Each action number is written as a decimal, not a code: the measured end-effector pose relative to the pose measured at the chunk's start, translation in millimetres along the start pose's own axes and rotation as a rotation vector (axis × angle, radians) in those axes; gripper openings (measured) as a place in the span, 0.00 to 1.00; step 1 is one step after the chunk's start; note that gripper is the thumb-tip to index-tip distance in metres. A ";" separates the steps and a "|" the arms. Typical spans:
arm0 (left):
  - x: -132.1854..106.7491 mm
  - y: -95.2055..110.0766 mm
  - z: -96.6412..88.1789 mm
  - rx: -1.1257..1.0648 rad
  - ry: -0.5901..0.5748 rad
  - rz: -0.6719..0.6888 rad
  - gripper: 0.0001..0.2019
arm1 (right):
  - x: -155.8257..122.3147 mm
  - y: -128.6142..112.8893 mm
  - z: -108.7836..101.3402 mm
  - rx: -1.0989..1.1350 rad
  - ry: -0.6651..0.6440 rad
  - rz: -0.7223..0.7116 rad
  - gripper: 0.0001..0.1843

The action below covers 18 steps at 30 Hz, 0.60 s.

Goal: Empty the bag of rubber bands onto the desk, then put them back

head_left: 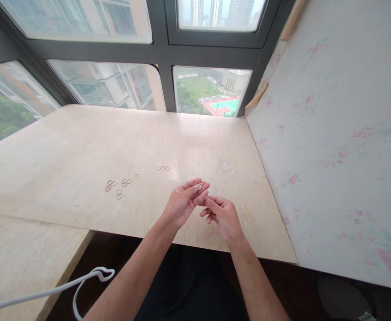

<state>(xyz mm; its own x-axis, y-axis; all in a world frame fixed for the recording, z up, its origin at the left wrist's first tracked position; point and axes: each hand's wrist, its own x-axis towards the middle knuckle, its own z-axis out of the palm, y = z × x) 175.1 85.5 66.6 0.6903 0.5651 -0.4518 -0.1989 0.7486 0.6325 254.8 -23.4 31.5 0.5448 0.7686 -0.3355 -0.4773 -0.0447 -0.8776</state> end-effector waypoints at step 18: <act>-13.3 -5.7 -10.9 -0.172 -0.046 -0.166 0.11 | -1.1 -28.6 -1.4 -0.752 0.038 -0.442 0.10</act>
<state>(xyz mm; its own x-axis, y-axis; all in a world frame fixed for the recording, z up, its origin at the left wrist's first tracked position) 159.4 77.5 62.1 0.7539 0.4157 -0.5088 -0.1927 0.8803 0.4336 268.8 -23.8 56.5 0.6013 0.7940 0.0899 0.3579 -0.1670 -0.9187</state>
